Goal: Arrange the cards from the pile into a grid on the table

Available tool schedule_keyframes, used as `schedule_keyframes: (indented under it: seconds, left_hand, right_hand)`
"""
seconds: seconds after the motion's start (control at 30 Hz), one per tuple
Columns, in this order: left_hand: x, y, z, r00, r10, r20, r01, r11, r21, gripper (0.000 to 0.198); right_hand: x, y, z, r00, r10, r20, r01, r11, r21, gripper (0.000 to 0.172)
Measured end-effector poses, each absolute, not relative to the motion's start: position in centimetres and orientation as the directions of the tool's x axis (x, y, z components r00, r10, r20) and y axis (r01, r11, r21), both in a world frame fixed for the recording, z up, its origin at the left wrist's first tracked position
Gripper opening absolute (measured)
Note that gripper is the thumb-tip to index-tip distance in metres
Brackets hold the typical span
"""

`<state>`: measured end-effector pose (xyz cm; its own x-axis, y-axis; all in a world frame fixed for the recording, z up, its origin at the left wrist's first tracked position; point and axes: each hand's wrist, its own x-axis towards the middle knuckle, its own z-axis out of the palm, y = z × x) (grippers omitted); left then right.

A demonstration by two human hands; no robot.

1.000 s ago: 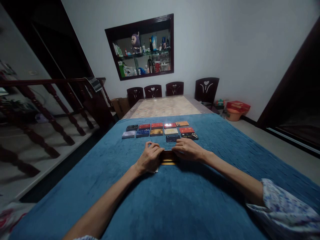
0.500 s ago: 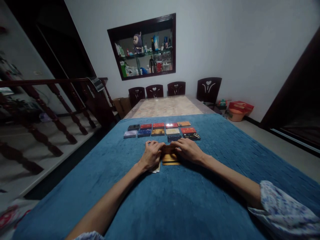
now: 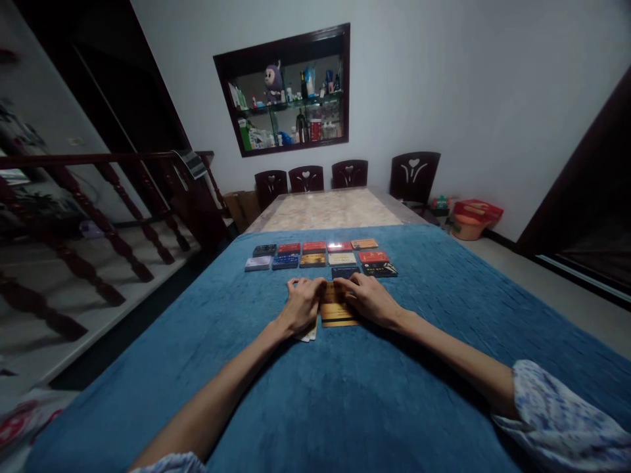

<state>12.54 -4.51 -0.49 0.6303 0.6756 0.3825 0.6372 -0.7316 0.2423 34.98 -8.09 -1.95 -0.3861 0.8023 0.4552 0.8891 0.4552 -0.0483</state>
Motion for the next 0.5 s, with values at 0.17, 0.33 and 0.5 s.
schedule_keyframes:
  seconds: [0.17, 0.33, 0.5]
  left_hand:
    - [12.7, -4.3, 0.1, 0.606, 0.708, 0.363, 0.644, -0.704, 0.298, 0.046]
    - [12.7, -4.2, 0.7, 0.605, 0.717, 0.348, 0.65, -0.696, 0.305, 0.046]
    - [12.4, -3.7, 0.7, 0.641, 0.697, 0.323, 0.64, -0.717, 0.276, 0.051]
  right_hand:
    - [35.1, -8.1, -1.5, -0.416, 0.787, 0.456, 0.868, 0.492, -0.058, 0.051]
    - [35.1, -8.0, -0.9, -0.421, 0.795, 0.437, 0.868, 0.493, -0.063, 0.057]
    - [34.9, -8.1, -0.3, -0.404, 0.818, 0.41, 0.891, 0.453, -0.025, 0.054]
